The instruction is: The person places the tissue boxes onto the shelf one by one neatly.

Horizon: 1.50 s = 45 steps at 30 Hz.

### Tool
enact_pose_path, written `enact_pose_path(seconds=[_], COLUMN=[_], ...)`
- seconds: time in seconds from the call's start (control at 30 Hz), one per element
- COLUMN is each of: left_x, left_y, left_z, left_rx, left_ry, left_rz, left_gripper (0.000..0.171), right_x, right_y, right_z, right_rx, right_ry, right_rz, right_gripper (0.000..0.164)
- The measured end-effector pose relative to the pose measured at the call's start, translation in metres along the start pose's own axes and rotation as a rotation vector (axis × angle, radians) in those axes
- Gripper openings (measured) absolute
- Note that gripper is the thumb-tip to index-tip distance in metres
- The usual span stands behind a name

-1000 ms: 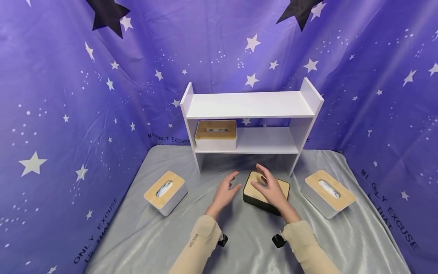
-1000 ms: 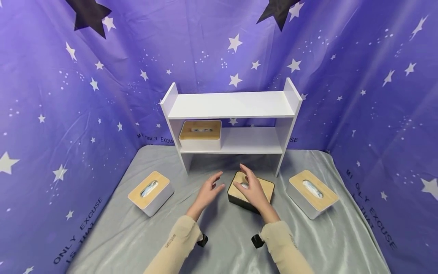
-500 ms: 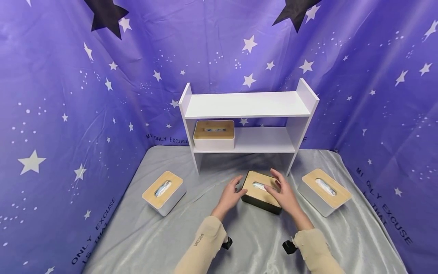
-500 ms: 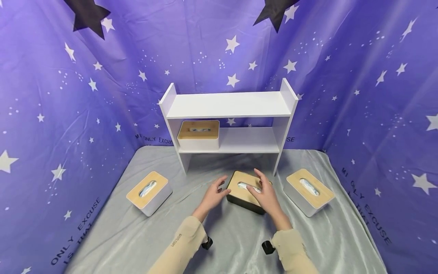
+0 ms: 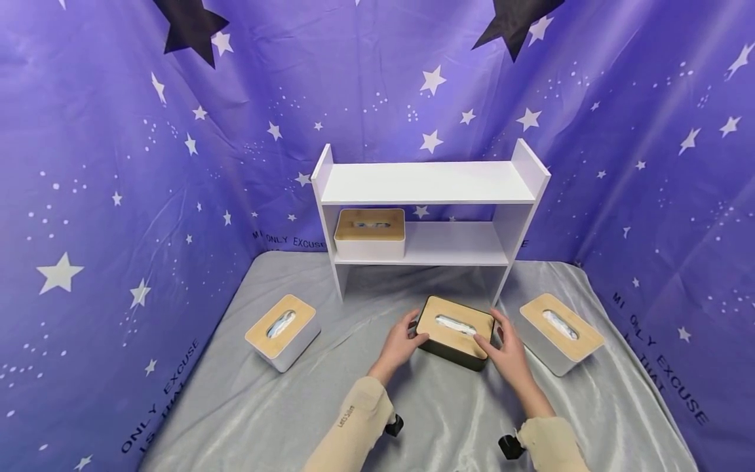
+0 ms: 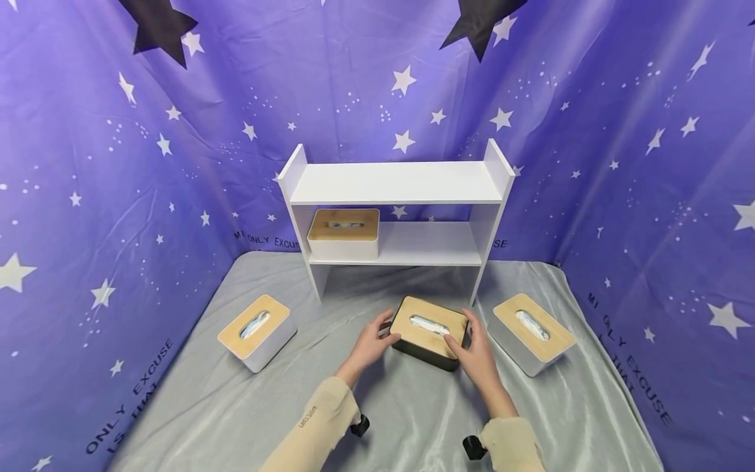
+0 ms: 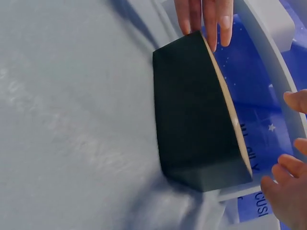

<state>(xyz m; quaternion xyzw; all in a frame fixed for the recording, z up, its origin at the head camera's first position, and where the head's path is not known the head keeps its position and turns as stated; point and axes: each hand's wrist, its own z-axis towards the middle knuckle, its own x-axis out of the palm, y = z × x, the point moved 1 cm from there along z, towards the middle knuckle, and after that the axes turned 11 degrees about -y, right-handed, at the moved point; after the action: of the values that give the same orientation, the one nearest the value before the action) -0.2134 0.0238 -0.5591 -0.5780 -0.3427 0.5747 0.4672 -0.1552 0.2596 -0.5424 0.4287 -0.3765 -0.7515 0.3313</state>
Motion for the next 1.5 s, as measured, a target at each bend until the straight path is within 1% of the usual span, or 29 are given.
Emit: enact_pose_path(seconds=[0.03, 0.13, 0.23, 0.27, 0.37, 0.57, 0.7, 0.87, 0.97, 1.07, 1.13, 1.3, 1.37, 1.5], left_x=[0.0, -0.001, 0.0, 0.001, 0.002, 0.001, 0.0, -0.002, -0.002, 0.002, 0.004, 0.01, 0.009, 0.005], left_y=[0.0, 0.001, 0.003, 0.004, 0.005, 0.003, 0.002, 0.003, 0.005, 0.008, 0.009, 0.009, 0.008, 0.005], left_z=[-0.001, -0.003, -0.003, -0.002, -0.002, -0.004, -0.005, -0.006, -0.007, -0.008, -0.01, -0.012, -0.012, -0.015], left_rx=[0.026, 0.053, 0.023, -0.004, -0.032, -0.038, -0.047, -0.047, -0.044, -0.054, -0.064, -0.085, -0.089, -0.109], left_ry=[-0.002, 0.001, 0.006, 0.007, 0.003, -0.003, -0.01, -0.002, 0.003, 0.013, 0.016, -0.022, -0.045, -0.067], left_rz=[0.011, 0.003, -0.008, -0.021, -0.016, -0.002, -0.006, 0.007, 0.008, 0.0, 0.01, 0.032, 0.027, 0.005], left_gripper=[0.061, 0.059, 0.059, 0.06, 0.06, 0.061, 0.062, 0.068, 0.071, 0.07, 0.068, 0.061, 0.059, 0.057], right_x=[0.0, 0.0, 0.001, 0.001, 0.003, 0.006, 0.007, 0.005, 0.002, -0.002, -0.003, -0.003, -0.003, -0.005], right_y=[-0.002, -0.008, -0.015, -0.016, -0.021, -0.025, -0.026, -0.028, -0.029, -0.032, -0.035, -0.037, -0.036, -0.031], right_z=[-0.001, -0.004, -0.008, -0.009, -0.012, -0.016, -0.016, -0.015, -0.014, -0.015, -0.015, -0.016, -0.017, -0.015], right_rx=[0.005, 0.035, 0.089, 0.113, 0.181, 0.266, 0.293, 0.279, 0.249, 0.224, 0.215, 0.216, 0.197, 0.137], right_ry=[-0.007, -0.01, 0.004, 0.015, 0.051, 0.126, 0.152, 0.183, 0.203, 0.219, 0.223, 0.199, 0.184, 0.163], right_rz=[-0.003, -0.016, 0.01, 0.021, 0.059, 0.085, 0.068, 0.043, 0.037, 0.039, 0.049, 0.08, 0.08, 0.077], right_gripper=[0.07, 0.073, 0.076, 0.078, 0.083, 0.091, 0.095, 0.098, 0.1, 0.1, 0.099, 0.098, 0.096, 0.091])
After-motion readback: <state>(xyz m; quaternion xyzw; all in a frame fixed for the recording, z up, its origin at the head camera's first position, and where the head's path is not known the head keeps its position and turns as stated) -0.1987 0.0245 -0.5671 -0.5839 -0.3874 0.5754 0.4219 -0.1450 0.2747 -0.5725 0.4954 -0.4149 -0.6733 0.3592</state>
